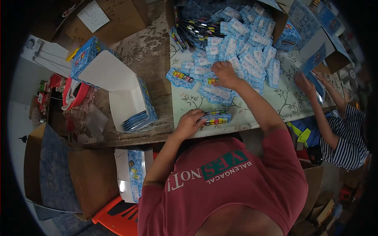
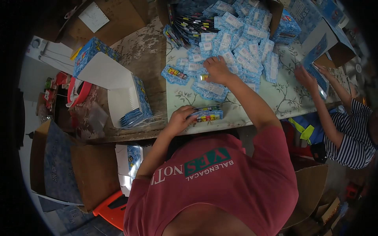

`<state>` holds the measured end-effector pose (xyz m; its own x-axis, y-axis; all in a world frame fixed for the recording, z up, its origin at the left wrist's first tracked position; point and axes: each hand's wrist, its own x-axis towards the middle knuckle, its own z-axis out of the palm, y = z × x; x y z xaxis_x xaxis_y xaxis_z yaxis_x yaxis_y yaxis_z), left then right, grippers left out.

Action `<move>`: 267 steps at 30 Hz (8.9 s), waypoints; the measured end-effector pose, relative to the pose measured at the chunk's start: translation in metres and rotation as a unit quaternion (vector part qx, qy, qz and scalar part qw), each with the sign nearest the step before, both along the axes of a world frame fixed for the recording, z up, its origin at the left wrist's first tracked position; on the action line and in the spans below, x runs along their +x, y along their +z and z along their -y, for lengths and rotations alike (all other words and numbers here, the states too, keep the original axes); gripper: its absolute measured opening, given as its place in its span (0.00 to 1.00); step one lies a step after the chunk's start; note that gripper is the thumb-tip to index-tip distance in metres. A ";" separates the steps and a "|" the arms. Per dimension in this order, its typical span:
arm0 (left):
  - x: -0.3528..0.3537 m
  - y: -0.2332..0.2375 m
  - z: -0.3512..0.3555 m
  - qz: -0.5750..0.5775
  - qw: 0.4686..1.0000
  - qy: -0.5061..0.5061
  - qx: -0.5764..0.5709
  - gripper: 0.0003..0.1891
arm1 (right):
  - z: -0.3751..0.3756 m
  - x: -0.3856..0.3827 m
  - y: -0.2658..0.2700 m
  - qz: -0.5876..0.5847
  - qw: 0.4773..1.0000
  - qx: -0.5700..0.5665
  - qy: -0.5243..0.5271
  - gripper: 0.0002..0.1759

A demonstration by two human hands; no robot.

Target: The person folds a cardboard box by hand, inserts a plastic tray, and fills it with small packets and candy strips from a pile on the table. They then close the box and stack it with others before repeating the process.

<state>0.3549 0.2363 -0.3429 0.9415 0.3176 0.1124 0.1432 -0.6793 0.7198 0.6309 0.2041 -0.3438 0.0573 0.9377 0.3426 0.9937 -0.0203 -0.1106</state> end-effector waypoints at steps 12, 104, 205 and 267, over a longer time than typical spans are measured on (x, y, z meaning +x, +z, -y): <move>0.002 0.007 0.000 0.061 0.992 0.012 0.107 0.12 | 0.052 -0.050 -0.009 -0.336 0.937 -0.084 0.034 0.16; -0.187 0.003 -0.123 0.219 0.722 0.651 -0.084 0.16 | -0.202 -0.268 0.067 -0.131 0.970 -0.129 0.161 0.44; -0.018 0.006 -0.024 0.254 0.677 0.313 -0.616 0.08 | 0.002 -0.051 -0.037 -0.562 0.805 0.155 -0.109 0.10; 0.028 -0.005 -0.045 0.006 0.997 0.062 0.040 0.17 | 0.017 0.006 -0.031 -0.728 0.678 0.030 -0.097 0.18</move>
<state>0.3831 0.2815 -0.3480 0.8943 0.4206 0.1527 0.2214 -0.7125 0.6659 0.6370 0.1869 -0.3752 0.4963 0.8512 -0.1710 -0.1893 -0.0862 -0.9781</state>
